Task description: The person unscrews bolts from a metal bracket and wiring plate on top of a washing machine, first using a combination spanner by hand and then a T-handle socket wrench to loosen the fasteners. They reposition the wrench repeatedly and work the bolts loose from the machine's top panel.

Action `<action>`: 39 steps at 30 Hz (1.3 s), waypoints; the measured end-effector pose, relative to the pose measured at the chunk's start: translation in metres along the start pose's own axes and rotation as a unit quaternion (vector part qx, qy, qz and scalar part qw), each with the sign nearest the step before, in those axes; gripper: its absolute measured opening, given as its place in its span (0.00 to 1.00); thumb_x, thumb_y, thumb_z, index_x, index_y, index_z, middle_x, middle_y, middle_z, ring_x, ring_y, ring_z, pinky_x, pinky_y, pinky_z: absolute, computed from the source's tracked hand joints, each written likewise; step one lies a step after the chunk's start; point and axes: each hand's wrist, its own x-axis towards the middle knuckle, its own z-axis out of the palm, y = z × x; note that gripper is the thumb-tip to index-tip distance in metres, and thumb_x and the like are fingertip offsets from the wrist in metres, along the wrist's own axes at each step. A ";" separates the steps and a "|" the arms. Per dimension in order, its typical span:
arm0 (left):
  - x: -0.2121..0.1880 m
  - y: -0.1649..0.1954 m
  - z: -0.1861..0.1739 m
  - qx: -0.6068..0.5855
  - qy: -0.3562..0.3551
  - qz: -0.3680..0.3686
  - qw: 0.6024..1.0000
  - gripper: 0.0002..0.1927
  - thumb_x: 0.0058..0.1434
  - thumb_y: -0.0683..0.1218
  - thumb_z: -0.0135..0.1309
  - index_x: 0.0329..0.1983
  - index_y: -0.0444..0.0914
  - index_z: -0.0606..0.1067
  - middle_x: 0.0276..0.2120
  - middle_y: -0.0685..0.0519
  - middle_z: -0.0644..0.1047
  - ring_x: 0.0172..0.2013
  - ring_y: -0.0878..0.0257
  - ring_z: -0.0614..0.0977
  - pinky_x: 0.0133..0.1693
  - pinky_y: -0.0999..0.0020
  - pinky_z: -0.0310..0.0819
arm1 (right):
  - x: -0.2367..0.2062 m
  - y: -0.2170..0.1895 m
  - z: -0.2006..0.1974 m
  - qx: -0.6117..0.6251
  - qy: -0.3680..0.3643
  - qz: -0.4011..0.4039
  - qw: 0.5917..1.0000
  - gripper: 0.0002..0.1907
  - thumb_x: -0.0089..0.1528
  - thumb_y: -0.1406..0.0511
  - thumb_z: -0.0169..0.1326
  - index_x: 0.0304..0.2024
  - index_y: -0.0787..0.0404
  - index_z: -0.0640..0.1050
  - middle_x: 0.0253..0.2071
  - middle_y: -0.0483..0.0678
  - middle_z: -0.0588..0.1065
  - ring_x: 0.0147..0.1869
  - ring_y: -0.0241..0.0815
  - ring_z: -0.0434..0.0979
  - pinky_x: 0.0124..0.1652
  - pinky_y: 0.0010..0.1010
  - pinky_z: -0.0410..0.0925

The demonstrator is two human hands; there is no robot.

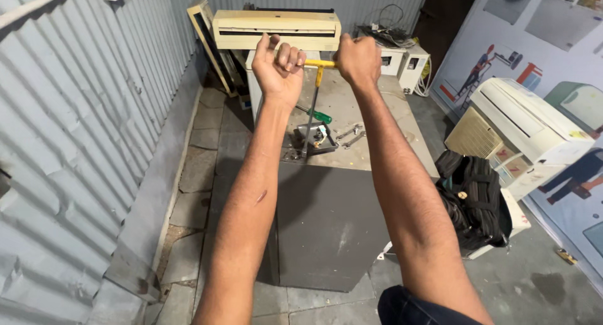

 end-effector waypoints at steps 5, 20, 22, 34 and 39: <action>0.000 -0.021 0.004 0.076 0.033 0.019 0.996 0.07 0.71 0.41 0.45 0.50 0.39 0.64 0.34 0.46 0.72 0.25 0.63 0.68 0.32 0.65 0.64 | 0.005 0.017 -0.001 -0.056 0.029 -0.015 0.998 0.23 0.60 0.51 0.49 0.33 0.63 0.84 0.38 0.61 0.79 0.48 0.64 0.79 0.50 0.50 0.68; 0.015 -0.013 -0.011 0.404 -0.037 0.122 0.906 0.10 0.73 0.41 0.33 0.54 0.35 0.63 0.39 0.41 0.78 0.37 0.54 0.85 0.35 0.58 0.85 | -0.009 0.014 0.005 -0.129 0.001 -0.133 0.983 0.27 0.65 0.49 0.44 0.36 0.62 0.84 0.33 0.64 0.79 0.41 0.66 0.81 0.45 0.54 0.71; 0.014 0.002 -0.022 0.396 -0.042 0.109 0.911 0.12 0.71 0.43 0.37 0.56 0.39 0.61 0.37 0.45 0.78 0.35 0.56 0.82 0.33 0.59 0.80 | -0.009 0.008 0.014 -0.142 0.027 -0.164 0.976 0.27 0.65 0.50 0.46 0.34 0.64 0.84 0.33 0.66 0.79 0.41 0.68 0.80 0.45 0.55 0.71; 0.020 0.032 -0.054 0.404 -0.073 0.020 0.911 0.14 0.73 0.51 0.38 0.57 0.41 0.63 0.37 0.47 0.79 0.33 0.59 0.81 0.32 0.62 0.78 | -0.012 0.002 0.036 -0.154 0.067 -0.182 0.969 0.25 0.65 0.51 0.50 0.30 0.64 0.84 0.29 0.67 0.77 0.37 0.70 0.79 0.42 0.56 0.71; 0.030 0.015 -0.054 0.387 -0.157 0.011 0.909 0.15 0.75 0.53 0.36 0.55 0.41 0.67 0.38 0.50 0.80 0.35 0.62 0.82 0.36 0.67 0.78 | -0.010 0.010 0.021 -0.180 0.096 -0.136 0.969 0.26 0.65 0.50 0.49 0.29 0.64 0.83 0.29 0.64 0.78 0.38 0.67 0.79 0.43 0.54 0.71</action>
